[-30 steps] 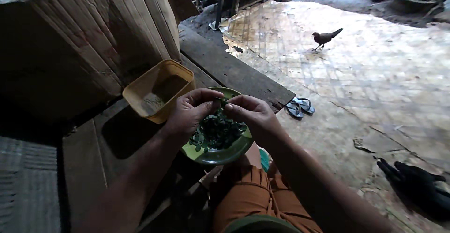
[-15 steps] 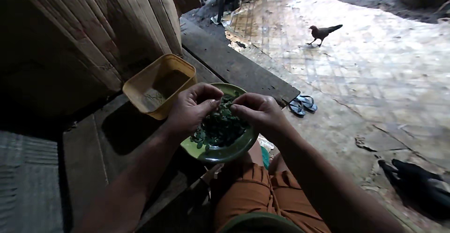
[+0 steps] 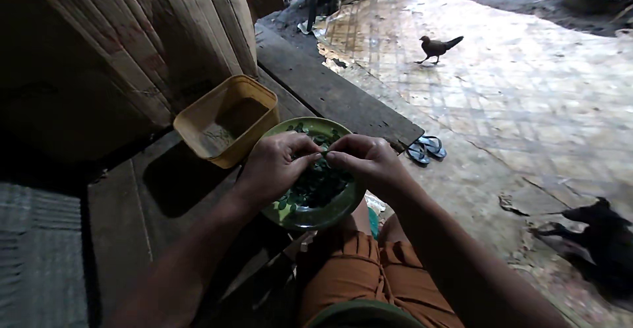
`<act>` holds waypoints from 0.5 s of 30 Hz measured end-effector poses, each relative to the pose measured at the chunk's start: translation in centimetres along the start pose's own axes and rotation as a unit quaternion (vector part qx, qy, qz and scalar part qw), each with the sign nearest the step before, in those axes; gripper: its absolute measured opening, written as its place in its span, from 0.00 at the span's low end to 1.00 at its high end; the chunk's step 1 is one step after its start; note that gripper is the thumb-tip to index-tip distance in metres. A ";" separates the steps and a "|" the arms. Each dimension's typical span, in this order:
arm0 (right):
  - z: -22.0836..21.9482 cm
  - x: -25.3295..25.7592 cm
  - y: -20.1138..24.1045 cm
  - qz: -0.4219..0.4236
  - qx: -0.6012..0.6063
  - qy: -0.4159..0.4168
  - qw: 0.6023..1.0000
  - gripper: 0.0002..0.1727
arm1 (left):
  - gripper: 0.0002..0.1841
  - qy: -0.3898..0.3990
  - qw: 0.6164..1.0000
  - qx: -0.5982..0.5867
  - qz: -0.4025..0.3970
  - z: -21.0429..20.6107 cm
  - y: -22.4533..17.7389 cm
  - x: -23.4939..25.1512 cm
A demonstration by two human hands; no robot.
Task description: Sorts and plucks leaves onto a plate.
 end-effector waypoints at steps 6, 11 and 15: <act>0.0 -0.1 -0.4 0.062 -0.172 0.013 0.983 0.07 | 0.09 -0.101 0.992 0.066 0.028 2.3 0.7 0.8; 0.2 -0.4 0.4 0.149 -0.233 0.064 0.959 0.17 | 0.19 -0.236 0.946 0.203 0.091 6.7 3.5 2.2; 2.1 -2.0 1.0 0.153 -0.250 0.007 0.956 0.20 | 0.25 -0.214 0.930 0.242 0.177 7.9 6.1 2.7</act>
Point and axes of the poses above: each hand's wrist, its own x-axis towards the middle knuckle, its own z-axis out of the back of the hand, y = z × x, the point moved 1 cm from there along x, towards the middle knuckle, and after that the axes turned 15 degrees about z, right-handed, at the moved point
